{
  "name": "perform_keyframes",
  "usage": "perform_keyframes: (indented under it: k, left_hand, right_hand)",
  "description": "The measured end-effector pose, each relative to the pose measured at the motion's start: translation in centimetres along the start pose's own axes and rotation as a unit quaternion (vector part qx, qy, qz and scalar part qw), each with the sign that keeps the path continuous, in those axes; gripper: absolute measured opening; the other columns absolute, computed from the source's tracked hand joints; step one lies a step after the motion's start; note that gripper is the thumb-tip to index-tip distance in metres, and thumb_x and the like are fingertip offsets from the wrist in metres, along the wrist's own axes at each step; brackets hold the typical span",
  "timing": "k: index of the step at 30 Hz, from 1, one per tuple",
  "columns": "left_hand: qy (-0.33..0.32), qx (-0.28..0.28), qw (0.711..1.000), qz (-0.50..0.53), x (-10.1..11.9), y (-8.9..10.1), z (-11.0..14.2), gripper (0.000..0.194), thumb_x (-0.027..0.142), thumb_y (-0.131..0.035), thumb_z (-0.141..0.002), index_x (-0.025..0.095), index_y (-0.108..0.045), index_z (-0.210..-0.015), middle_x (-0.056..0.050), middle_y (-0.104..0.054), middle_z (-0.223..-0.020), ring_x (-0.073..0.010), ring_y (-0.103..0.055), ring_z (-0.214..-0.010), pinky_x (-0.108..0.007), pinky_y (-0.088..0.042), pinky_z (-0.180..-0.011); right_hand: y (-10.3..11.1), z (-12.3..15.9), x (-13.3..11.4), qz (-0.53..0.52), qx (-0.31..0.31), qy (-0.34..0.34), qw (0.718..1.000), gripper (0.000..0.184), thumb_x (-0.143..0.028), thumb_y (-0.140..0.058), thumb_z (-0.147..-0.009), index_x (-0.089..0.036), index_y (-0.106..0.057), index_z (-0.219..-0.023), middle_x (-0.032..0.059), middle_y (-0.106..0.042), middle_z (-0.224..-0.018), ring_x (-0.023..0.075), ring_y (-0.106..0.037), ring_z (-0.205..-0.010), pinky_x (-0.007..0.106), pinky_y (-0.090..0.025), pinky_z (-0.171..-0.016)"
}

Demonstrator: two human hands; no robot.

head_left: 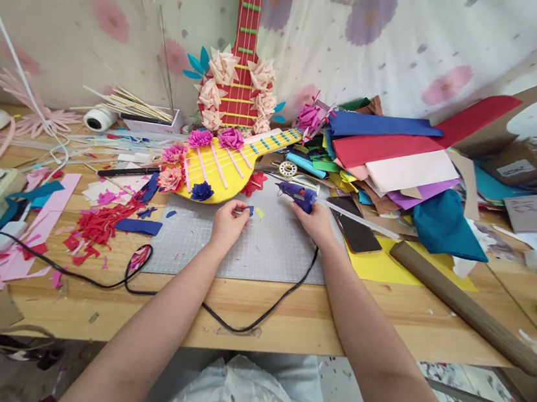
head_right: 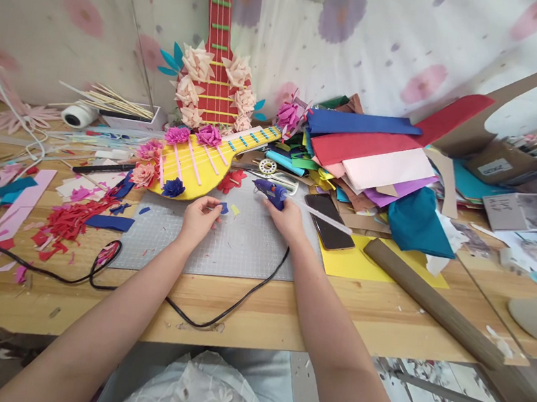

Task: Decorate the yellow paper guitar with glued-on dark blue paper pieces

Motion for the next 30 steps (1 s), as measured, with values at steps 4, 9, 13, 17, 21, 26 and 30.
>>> perform_keyframes:
  k: [4,9,13,17,21,26,30]
  left_hand:
    - [0.027,0.019,0.999,0.009,0.0,0.2,0.0,0.009,0.021,-0.057,-0.071,0.016,-0.06,-0.078,0.0,-0.06,-0.063,-0.009,-0.056,-0.047,-0.018,-0.039,-0.036]
    - [0.045,0.039,0.998,0.019,0.0,0.4,0.1,0.008,0.02,-0.058,-0.071,0.016,-0.059,-0.077,0.001,-0.06,-0.061,-0.0087,-0.056,-0.046,-0.018,-0.04,-0.038]
    - [0.045,0.039,0.998,0.021,0.0,0.5,0.1,0.008,0.02,-0.058,-0.071,0.016,-0.059,-0.078,0.001,-0.061,-0.063,-0.0089,-0.056,-0.047,-0.018,-0.04,-0.037]
    - [0.043,0.041,0.998,0.022,0.1,0.5,0.0,0.008,0.019,-0.058,-0.071,0.016,-0.058,-0.078,0.0,-0.063,-0.067,-0.0085,-0.056,-0.046,-0.018,-0.04,-0.037]
    - [0.036,0.04,0.998,0.028,0.1,0.5,0.0,0.008,0.019,-0.058,-0.071,0.015,-0.058,-0.078,0.0,-0.063,-0.069,-0.008,-0.055,-0.046,-0.018,-0.039,-0.036]
    - [0.035,0.042,0.998,0.022,0.1,0.5,0.1,0.008,0.02,-0.058,-0.071,0.015,-0.058,-0.077,0.0,-0.063,-0.068,-0.0081,-0.055,-0.046,-0.018,-0.04,-0.037]
    - [0.035,0.04,0.998,0.025,0.1,0.4,0.1,0.008,0.02,-0.058,-0.071,0.015,-0.058,-0.077,0.0,-0.062,-0.066,-0.0084,-0.055,-0.046,-0.018,-0.039,-0.037]
  right_hand:
    - [-0.7,1.7,-0.7,-0.116,-0.112,-0.028,0.987,0.038,-0.057,-0.063,-0.065,-0.019,-0.057,-0.065,-0.0011,-0.052,-0.05,0.0117,-0.044,-0.044,0.026,-0.036,-0.044]
    - [-1.4,2.8,-2.8,-0.11,-0.17,0.034,0.979,0.034,-0.053,-0.066,-0.064,-0.019,-0.061,-0.067,-0.0015,-0.053,-0.05,0.0131,-0.049,-0.05,0.028,-0.041,-0.05]
    - [-1.6,3.1,-3.4,-0.093,-0.176,0.057,0.978,0.032,-0.051,-0.065,-0.066,-0.019,-0.063,-0.07,-0.0022,-0.052,-0.051,0.0141,-0.051,-0.054,0.028,-0.043,-0.054]
    - [-1.7,3.1,-3.4,-0.087,-0.179,0.052,0.979,0.03,-0.048,-0.066,-0.066,-0.019,-0.064,-0.073,-0.001,-0.058,-0.059,0.0133,-0.052,-0.056,0.028,-0.044,-0.057]
    - [-2.0,3.1,-3.1,-0.082,-0.183,0.054,0.978,0.031,-0.048,-0.066,-0.067,-0.019,-0.066,-0.079,0.0004,-0.063,-0.066,0.0138,-0.053,-0.058,0.029,-0.044,-0.059]
    - [-2.3,3.0,-2.7,-0.079,-0.186,0.053,0.978,0.032,-0.048,-0.066,-0.068,-0.02,-0.067,-0.083,0.0006,-0.064,-0.07,0.0144,-0.054,-0.061,0.03,-0.045,-0.062]
    - [-2.1,3.0,-2.9,-0.081,-0.181,0.05,0.979,0.031,-0.047,-0.066,-0.068,-0.02,-0.066,-0.083,0.0009,-0.065,-0.072,0.0149,-0.056,-0.063,0.03,-0.045,-0.064]
Point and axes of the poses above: each hand's wrist, its own z-axis away from the middle knuckle, its own y-axis out of the back of the hand, x = y × z, the point moved 8 cm from there along -z, towards the middle knuckle
